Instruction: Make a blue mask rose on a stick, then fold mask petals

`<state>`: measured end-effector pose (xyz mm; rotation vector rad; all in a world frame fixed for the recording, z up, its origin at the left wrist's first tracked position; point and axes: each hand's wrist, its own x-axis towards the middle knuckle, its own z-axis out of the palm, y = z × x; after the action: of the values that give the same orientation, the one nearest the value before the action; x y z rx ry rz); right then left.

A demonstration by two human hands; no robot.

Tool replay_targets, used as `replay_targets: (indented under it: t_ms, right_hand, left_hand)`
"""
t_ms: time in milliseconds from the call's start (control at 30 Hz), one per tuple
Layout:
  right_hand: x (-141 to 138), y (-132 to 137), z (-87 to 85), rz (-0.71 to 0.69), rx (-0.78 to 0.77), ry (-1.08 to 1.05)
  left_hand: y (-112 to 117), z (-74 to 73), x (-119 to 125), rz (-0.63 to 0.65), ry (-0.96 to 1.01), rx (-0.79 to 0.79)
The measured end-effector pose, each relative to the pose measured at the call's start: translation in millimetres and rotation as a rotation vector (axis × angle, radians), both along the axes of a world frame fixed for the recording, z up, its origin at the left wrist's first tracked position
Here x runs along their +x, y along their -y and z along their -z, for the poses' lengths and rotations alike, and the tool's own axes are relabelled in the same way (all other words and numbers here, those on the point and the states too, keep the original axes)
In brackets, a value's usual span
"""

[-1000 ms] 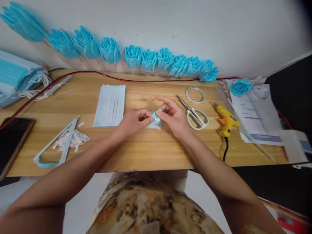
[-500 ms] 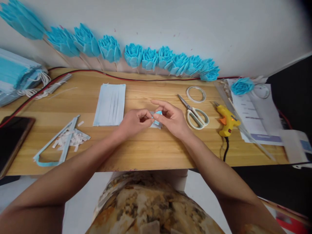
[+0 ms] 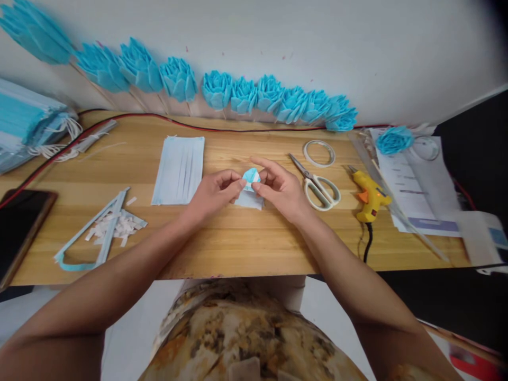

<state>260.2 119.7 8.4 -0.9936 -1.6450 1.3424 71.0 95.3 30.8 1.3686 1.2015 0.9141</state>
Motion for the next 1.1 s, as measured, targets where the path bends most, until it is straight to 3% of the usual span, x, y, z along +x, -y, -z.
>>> replay_targets:
  t_ms: [200, 533, 867, 1100]
  right_hand:
    - [-0.4, 2.4, -0.6, -0.005, 0.027, 0.025]
    - [2.3, 0.5, -3.2, -0.006, -0.055, -0.075]
    - [2.8, -1.2, 0.0, 0.056, -0.046, -0.108]
    - [1.7, 0.4, -1.5, 0.022, -0.020, -0.049]
  left_hand:
    - [-0.7, 3.6, -0.2, 0.052, -0.010, 0.029]
    - [0.0, 2.8, -0.4, 0.086, -0.033, 0.007]
    - [0.4, 0.8, 0.3, 0.085, -0.061, -0.005]
    - [0.4, -1.5, -0.3, 0.077, -0.041, -0.004]
